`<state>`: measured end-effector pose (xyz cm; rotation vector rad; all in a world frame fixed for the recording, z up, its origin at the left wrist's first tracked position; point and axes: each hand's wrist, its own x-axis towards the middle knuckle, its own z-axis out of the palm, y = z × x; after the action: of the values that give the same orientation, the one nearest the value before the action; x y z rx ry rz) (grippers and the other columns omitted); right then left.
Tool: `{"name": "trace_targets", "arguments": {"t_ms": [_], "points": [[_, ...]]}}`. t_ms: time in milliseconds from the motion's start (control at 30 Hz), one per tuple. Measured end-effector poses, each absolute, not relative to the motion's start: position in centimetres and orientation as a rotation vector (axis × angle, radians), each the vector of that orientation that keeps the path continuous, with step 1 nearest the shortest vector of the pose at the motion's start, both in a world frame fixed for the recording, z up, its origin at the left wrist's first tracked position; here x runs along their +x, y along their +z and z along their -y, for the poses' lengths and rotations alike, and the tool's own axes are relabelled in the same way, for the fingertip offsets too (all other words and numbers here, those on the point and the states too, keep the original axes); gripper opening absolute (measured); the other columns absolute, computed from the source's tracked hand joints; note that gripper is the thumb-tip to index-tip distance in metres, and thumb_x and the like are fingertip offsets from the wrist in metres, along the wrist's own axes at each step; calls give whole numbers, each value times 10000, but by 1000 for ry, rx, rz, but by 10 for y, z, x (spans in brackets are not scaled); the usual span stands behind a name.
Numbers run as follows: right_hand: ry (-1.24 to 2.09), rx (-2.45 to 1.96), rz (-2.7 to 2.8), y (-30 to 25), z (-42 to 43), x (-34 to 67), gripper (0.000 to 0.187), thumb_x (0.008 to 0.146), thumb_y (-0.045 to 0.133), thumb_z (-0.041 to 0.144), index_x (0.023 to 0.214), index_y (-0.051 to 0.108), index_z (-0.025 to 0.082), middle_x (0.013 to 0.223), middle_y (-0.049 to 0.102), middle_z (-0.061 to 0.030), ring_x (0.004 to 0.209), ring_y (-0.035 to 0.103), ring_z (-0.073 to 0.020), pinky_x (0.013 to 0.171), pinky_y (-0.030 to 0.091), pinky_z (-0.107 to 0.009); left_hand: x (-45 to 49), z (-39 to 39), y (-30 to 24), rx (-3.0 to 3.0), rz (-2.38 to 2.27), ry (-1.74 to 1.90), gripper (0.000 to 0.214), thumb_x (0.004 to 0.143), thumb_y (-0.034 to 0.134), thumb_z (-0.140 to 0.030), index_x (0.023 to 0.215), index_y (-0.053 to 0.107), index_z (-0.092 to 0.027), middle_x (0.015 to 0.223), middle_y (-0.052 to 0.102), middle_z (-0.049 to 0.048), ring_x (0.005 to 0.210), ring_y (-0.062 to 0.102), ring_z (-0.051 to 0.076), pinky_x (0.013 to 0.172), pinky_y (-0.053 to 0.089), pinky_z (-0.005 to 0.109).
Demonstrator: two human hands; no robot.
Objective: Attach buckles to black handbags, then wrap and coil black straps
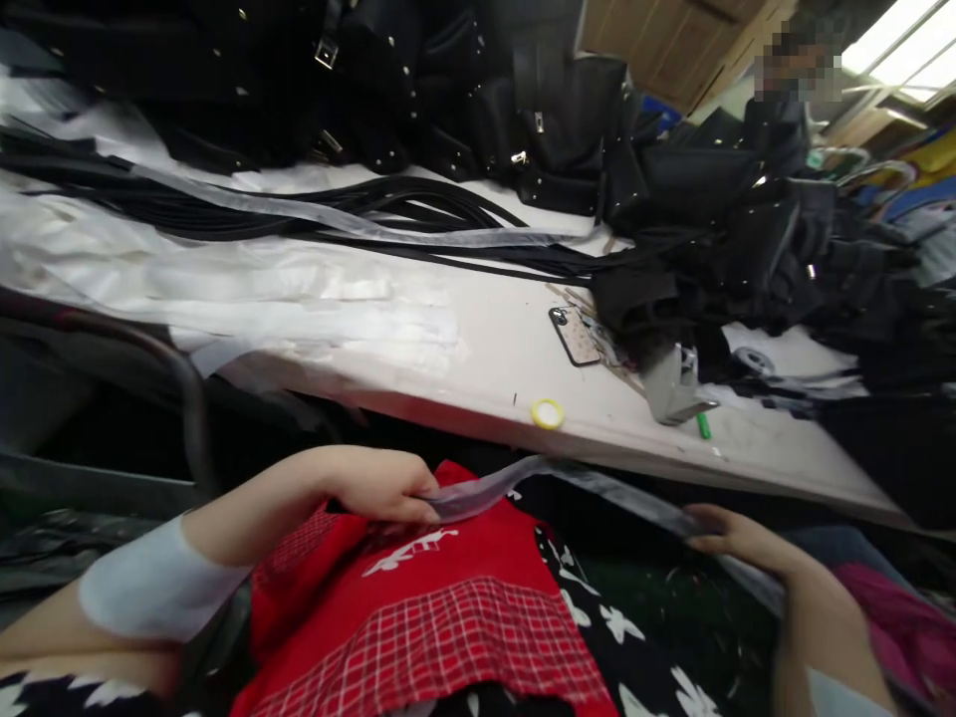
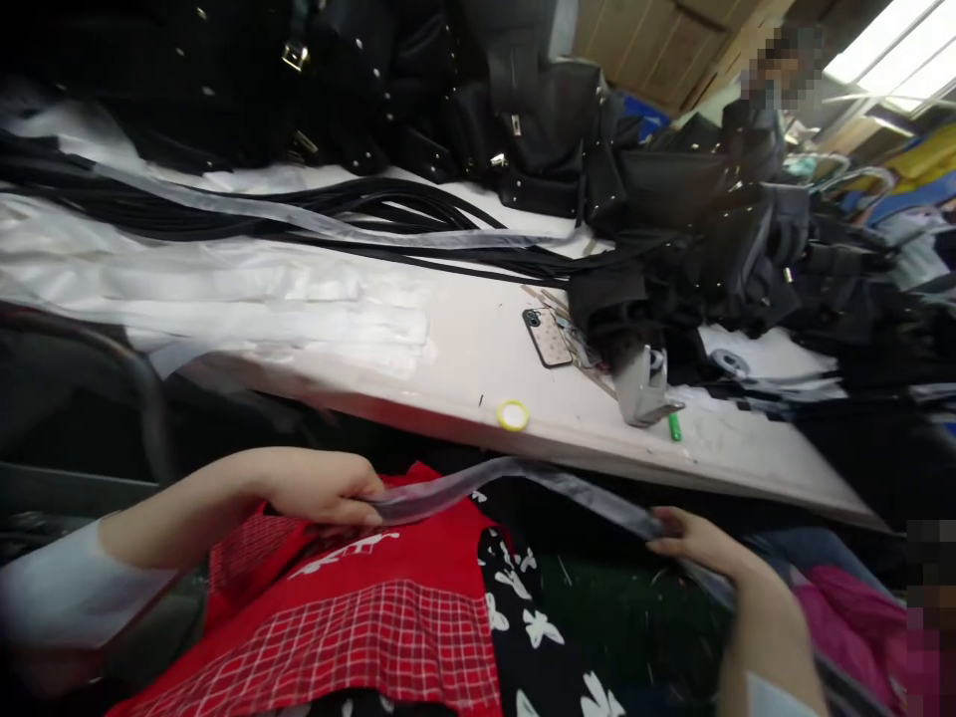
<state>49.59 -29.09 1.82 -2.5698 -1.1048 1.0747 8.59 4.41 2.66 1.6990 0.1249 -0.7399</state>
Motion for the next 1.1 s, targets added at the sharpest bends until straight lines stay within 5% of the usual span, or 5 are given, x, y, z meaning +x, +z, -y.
{"name": "trace_targets", "arguments": {"t_ms": [67,233,533,767,1100], "points": [[1068,-2311,1276,-4,255,466,510,728,750,422,1169,644,188,1208,654,-139,1117,622,-302,982,512,-434,87,-42,32,1698,-149,-763,319,900,504,-354,640,543,-175,552,592,7,491,530,127,510,409,200],[181,-2013,1599,-52,136,386,551,846,635,414,1350,534,215,1420,496,-149,1305,466,-299,1085,403,-507,95,-36,36,1605,-271,-730,305,915,474,-399,708,556,-190,542,596,1,465,544,138,487,422,212],[-2,-1955,1502,-50,48,397,503,879,559,348,1306,541,82,1315,562,-224,1256,484,-324,1080,382,-510,134,-29,-2,1277,-306,-446,440,856,585,-583,817,650,-149,505,553,-39,388,471,87,443,382,198],[1240,-1546,1717,-5,77,343,382,923,506,478,918,716,158,805,701,-40,733,624,-170,696,505,-276,147,-37,-9,1139,-323,-376,467,842,600,-613,824,664,-150,548,623,-2,427,530,107,478,412,218],[1125,-1700,1582,-8,94,370,414,894,551,488,666,670,163,596,572,6,589,519,-138,569,422,-252,116,-66,-15,1130,-222,-584,476,861,581,-608,791,692,-150,580,682,56,474,601,159,497,492,262]]}}
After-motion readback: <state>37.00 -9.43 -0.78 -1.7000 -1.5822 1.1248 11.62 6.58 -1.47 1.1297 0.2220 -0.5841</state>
